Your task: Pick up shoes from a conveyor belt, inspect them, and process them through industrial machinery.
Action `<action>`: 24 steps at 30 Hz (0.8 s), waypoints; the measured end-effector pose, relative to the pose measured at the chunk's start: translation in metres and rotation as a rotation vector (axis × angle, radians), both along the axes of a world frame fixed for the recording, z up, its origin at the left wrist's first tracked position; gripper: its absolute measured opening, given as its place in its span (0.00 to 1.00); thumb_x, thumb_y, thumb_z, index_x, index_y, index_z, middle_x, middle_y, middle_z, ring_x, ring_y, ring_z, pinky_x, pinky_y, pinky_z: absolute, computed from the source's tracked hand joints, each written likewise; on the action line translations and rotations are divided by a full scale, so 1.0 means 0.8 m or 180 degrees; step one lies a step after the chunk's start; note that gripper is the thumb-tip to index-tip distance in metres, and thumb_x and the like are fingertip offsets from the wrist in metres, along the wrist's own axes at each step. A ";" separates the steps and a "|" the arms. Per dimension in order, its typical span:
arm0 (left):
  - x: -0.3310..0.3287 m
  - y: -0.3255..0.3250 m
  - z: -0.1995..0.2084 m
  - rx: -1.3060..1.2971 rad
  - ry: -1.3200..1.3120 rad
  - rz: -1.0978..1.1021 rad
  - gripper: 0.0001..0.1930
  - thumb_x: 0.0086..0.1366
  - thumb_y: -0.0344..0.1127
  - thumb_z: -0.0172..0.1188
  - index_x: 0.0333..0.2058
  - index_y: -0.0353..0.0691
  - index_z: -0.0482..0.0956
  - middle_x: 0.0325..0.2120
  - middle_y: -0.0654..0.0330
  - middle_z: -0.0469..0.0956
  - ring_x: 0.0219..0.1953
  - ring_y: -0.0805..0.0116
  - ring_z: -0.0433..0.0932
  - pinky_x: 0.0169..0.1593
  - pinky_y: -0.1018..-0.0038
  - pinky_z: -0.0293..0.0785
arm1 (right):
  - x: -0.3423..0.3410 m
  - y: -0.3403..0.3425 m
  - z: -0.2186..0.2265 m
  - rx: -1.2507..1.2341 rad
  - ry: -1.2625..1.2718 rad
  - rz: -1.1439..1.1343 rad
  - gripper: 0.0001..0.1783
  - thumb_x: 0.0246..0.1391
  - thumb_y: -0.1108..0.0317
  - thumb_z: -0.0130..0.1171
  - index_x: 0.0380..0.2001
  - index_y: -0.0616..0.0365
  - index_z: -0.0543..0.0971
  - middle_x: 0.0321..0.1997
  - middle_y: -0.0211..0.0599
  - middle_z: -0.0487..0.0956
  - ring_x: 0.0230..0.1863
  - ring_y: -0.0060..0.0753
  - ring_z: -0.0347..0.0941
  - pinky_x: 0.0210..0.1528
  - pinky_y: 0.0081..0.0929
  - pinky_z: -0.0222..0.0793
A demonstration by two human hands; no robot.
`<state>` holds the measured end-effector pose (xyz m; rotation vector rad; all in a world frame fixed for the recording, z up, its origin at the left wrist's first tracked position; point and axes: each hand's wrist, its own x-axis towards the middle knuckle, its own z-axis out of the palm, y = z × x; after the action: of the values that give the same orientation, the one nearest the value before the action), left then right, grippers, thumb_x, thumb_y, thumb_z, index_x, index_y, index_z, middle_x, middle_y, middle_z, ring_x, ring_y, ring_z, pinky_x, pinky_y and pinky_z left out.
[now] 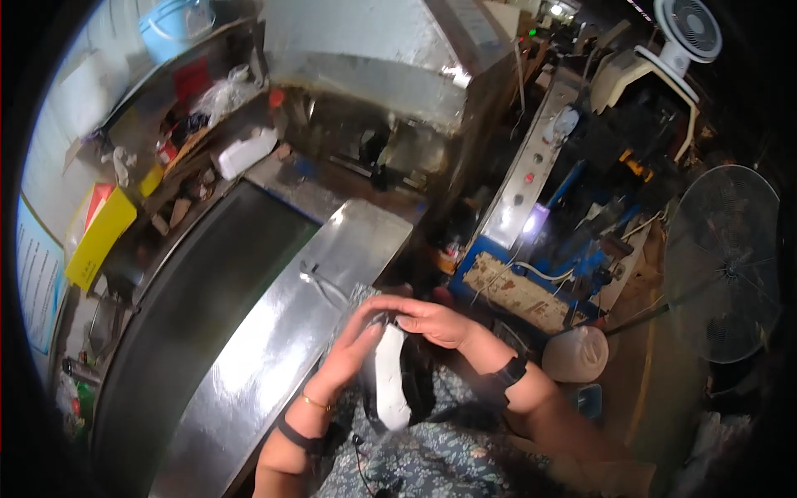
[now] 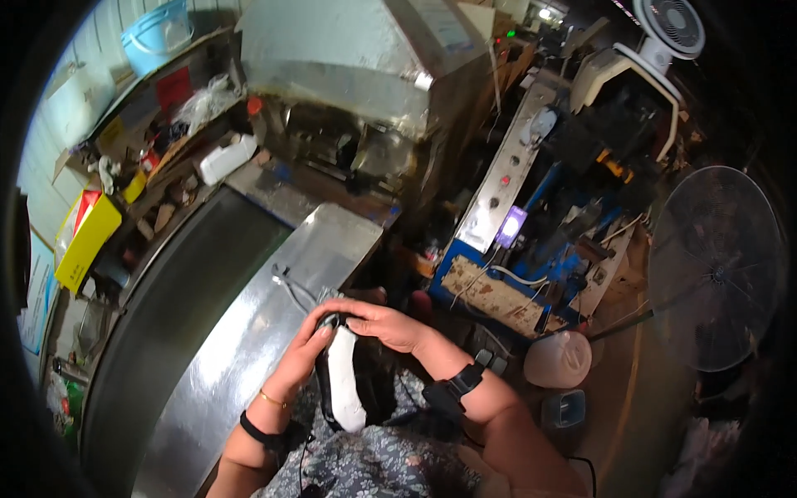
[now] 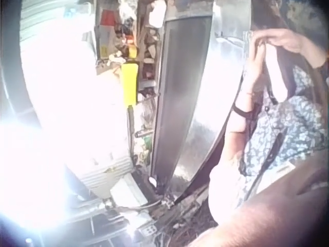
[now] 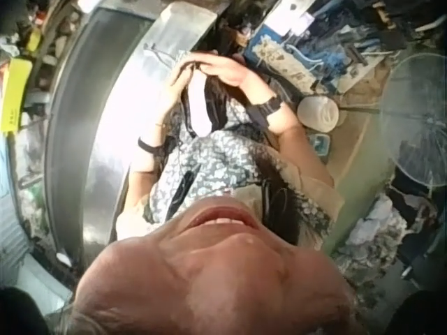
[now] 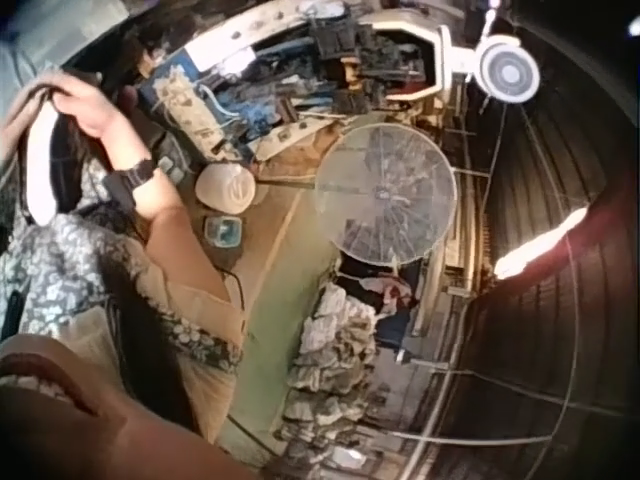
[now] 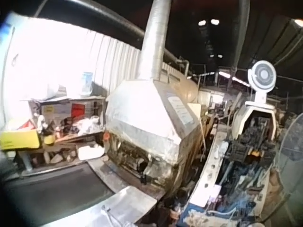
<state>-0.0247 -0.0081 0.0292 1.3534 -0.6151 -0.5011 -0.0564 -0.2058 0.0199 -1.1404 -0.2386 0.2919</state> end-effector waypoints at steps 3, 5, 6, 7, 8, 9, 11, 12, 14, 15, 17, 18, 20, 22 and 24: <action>0.004 0.002 -0.038 0.0741 -0.0555 0.0257 0.33 0.65 0.40 0.60 0.64 0.36 0.60 0.61 0.54 0.66 0.66 0.62 0.60 0.69 0.67 0.52 | -0.013 0.030 -0.006 -0.1749 -0.1295 -0.1082 0.18 0.65 0.75 0.43 0.57 0.60 0.71 0.57 0.40 0.73 0.64 0.34 0.65 0.66 0.30 0.58; 0.006 0.006 -0.019 0.0812 -0.0313 0.0131 0.42 0.56 0.45 0.70 0.64 0.36 0.59 0.61 0.52 0.64 0.66 0.60 0.60 0.69 0.66 0.53 | -0.020 0.049 -0.024 -0.1944 -0.1459 -0.1686 0.19 0.62 0.76 0.44 0.56 0.60 0.71 0.55 0.43 0.73 0.64 0.36 0.65 0.66 0.32 0.58; 0.011 0.011 -0.003 0.0682 -0.0640 -0.0128 0.47 0.51 0.44 0.74 0.65 0.37 0.58 0.61 0.52 0.64 0.66 0.60 0.61 0.69 0.66 0.54 | -0.020 0.046 -0.018 -0.1833 -0.1034 -0.1339 0.20 0.61 0.76 0.46 0.57 0.60 0.70 0.57 0.43 0.72 0.64 0.37 0.65 0.67 0.32 0.57; 0.020 0.013 0.004 0.0497 -0.1004 -0.0354 0.52 0.46 0.44 0.78 0.65 0.37 0.57 0.61 0.53 0.64 0.66 0.60 0.61 0.68 0.66 0.55 | -0.013 0.034 -0.004 -0.1741 -0.0682 -0.0969 0.22 0.60 0.76 0.48 0.58 0.60 0.69 0.58 0.43 0.71 0.64 0.38 0.64 0.67 0.33 0.56; 0.021 0.016 -0.001 0.0489 -0.0751 -0.0384 0.55 0.42 0.43 0.81 0.65 0.38 0.56 0.61 0.53 0.65 0.65 0.61 0.62 0.68 0.66 0.55 | -0.012 0.017 0.007 -0.1210 -0.0658 -0.0518 0.24 0.59 0.76 0.49 0.59 0.60 0.68 0.60 0.44 0.70 0.65 0.38 0.63 0.68 0.33 0.55; 0.021 0.016 -0.006 0.0465 -0.0526 -0.0429 0.59 0.38 0.42 0.83 0.66 0.38 0.55 0.60 0.54 0.65 0.65 0.62 0.62 0.68 0.66 0.55 | -0.011 0.006 0.010 -0.0679 -0.0649 -0.0109 0.26 0.58 0.77 0.51 0.60 0.60 0.67 0.61 0.45 0.68 0.65 0.39 0.62 0.68 0.33 0.54; 0.015 0.007 -0.013 0.0630 -0.0579 -0.0235 0.59 0.38 0.43 0.83 0.65 0.39 0.55 0.60 0.55 0.66 0.64 0.63 0.62 0.68 0.67 0.56 | -0.022 0.017 0.005 -0.1600 -0.0915 -0.0676 0.30 0.56 0.78 0.54 0.63 0.61 0.64 0.64 0.45 0.65 0.66 0.40 0.59 0.70 0.33 0.51; 0.015 0.008 -0.015 0.0695 -0.0544 -0.0240 0.61 0.37 0.43 0.83 0.67 0.38 0.52 0.61 0.53 0.64 0.65 0.61 0.61 0.68 0.66 0.55 | -0.029 0.025 0.004 -0.2225 -0.1075 -0.0993 0.31 0.54 0.79 0.54 0.63 0.61 0.64 0.64 0.44 0.65 0.67 0.41 0.58 0.70 0.34 0.50; 0.014 0.013 -0.022 0.0765 -0.0515 -0.0230 0.63 0.37 0.44 0.83 0.68 0.38 0.50 0.63 0.51 0.63 0.66 0.60 0.60 0.69 0.66 0.54 | -0.028 0.028 0.004 -0.2216 -0.0919 -0.0868 0.35 0.53 0.78 0.56 0.65 0.61 0.61 0.65 0.44 0.64 0.69 0.41 0.57 0.71 0.34 0.50; 0.013 0.016 -0.032 0.0685 -0.0619 -0.0054 0.66 0.37 0.45 0.83 0.69 0.36 0.46 0.63 0.47 0.61 0.67 0.56 0.59 0.69 0.65 0.54 | -0.022 0.021 0.002 -0.1974 -0.0759 -0.0660 0.37 0.52 0.78 0.57 0.66 0.61 0.61 0.66 0.44 0.64 0.69 0.41 0.57 0.71 0.34 0.50; 0.009 0.017 -0.035 0.0595 -0.0734 0.0143 0.68 0.37 0.45 0.83 0.69 0.34 0.42 0.64 0.43 0.60 0.68 0.53 0.58 0.69 0.65 0.55 | -0.020 0.011 0.009 -0.1131 -0.0607 -0.0164 0.43 0.46 0.77 0.63 0.67 0.60 0.58 0.67 0.44 0.61 0.70 0.40 0.54 0.72 0.34 0.49; 0.005 0.016 -0.030 0.0639 -0.0452 0.0124 0.70 0.37 0.47 0.83 0.70 0.35 0.40 0.66 0.43 0.56 0.69 0.54 0.55 0.70 0.65 0.53 | -0.023 0.016 0.012 -0.1726 -0.0763 -0.0356 0.44 0.46 0.76 0.64 0.68 0.60 0.58 0.68 0.43 0.61 0.71 0.39 0.53 0.72 0.34 0.48; 0.006 0.019 -0.027 0.0732 -0.0200 0.0099 0.69 0.37 0.47 0.83 0.71 0.36 0.41 0.67 0.44 0.56 0.69 0.56 0.56 0.69 0.66 0.53 | -0.025 0.024 0.017 -0.2486 -0.0989 -0.0564 0.45 0.49 0.72 0.66 0.69 0.59 0.57 0.70 0.42 0.60 0.71 0.38 0.53 0.71 0.34 0.50; 0.005 0.023 -0.033 0.0683 -0.0129 0.0100 0.69 0.37 0.46 0.83 0.70 0.35 0.42 0.65 0.45 0.58 0.68 0.56 0.57 0.69 0.66 0.53 | -0.009 0.010 0.020 -0.2126 -0.0990 -0.0205 0.41 0.52 0.70 0.64 0.68 0.59 0.58 0.69 0.42 0.61 0.70 0.37 0.55 0.70 0.33 0.52; 0.004 0.020 -0.036 0.0504 -0.0119 0.0139 0.66 0.39 0.47 0.82 0.70 0.34 0.46 0.62 0.47 0.64 0.65 0.58 0.62 0.68 0.67 0.56 | 0.008 0.003 0.033 -0.1114 -0.0256 0.0168 0.30 0.61 0.66 0.58 0.64 0.62 0.65 0.66 0.42 0.66 0.67 0.33 0.60 0.68 0.30 0.56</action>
<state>-0.0214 0.0079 0.0003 1.5258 -0.5847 -0.4981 -0.0503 -0.2033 0.0460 -1.4953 -0.2964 0.3437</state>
